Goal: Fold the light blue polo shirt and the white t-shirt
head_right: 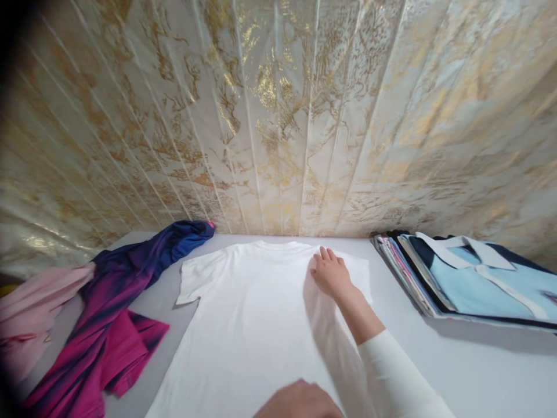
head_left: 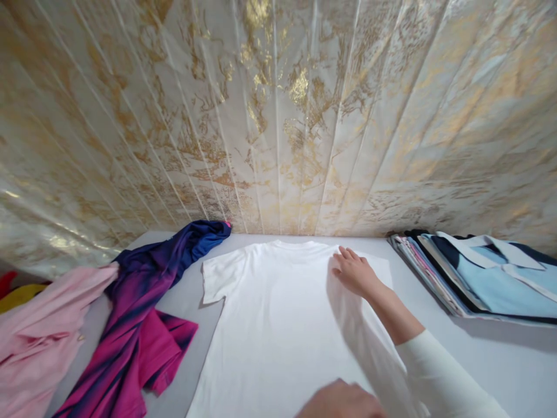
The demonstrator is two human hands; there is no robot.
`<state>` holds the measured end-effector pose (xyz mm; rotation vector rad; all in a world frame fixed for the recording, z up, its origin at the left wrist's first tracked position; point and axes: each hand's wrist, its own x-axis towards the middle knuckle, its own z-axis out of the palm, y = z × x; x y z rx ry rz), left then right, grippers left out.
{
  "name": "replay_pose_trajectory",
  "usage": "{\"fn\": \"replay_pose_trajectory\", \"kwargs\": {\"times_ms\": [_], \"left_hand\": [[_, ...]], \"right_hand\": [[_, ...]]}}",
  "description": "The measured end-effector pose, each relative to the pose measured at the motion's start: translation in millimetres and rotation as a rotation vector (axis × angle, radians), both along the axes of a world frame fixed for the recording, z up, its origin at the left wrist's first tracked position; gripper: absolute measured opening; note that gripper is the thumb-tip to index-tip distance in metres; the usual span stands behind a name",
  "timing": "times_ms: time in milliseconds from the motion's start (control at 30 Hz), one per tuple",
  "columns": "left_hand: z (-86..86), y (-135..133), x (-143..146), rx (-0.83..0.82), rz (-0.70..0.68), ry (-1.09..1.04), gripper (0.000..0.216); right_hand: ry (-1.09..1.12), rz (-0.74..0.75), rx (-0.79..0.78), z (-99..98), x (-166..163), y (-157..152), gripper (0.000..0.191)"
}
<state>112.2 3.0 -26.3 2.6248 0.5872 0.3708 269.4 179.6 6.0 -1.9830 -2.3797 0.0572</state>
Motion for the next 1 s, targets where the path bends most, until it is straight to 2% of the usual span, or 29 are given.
{"fn": "replay_pose_trajectory", "kwargs": {"times_ms": [33, 100, 133, 233, 333, 467, 567, 767, 1000], "left_hand": [[11.4, 14, -8, -0.045, 0.13, -0.009, 0.009], [36.5, 50, -25, -0.073, 0.567, -0.017, 0.015], [47.6, 70, -33, -0.05, 0.719, 0.034, 0.016], [63.5, 124, -48, 0.017, 0.859, 0.074, 0.022], [51.7, 154, -52, 0.056, 0.86, 0.1, 0.024], [22.9, 165, -64, 0.098, 0.833, 0.137, 0.042], [11.5, 174, -82, 0.115, 0.865, 0.168, 0.051], [7.6, 187, -106, 0.131, 0.87, 0.211, 0.051], [15.1, 173, -107, 0.141, 0.818, 0.253, 0.053]], "right_hand": [[0.027, 0.002, 0.015, 3.0, -8, 5, 0.044], [0.092, 0.009, 0.043, 7.5, -23, 15, 0.041], [0.129, 0.014, 0.056, 8.9, -31, 19, 0.04], [0.239, 0.038, 0.109, 8.2, -50, 25, 0.039], [0.324, 0.085, 0.138, -0.7, -54, 24, 0.04], [0.367, 0.135, 0.13, -17.8, -36, 22, 0.042], [0.339, 0.091, 0.133, -29.4, -23, 26, 0.046], [0.195, -0.006, 0.122, -45.7, -25, 29, 0.048], [0.082, -0.025, 0.124, -43.9, -31, 24, 0.053]]}}
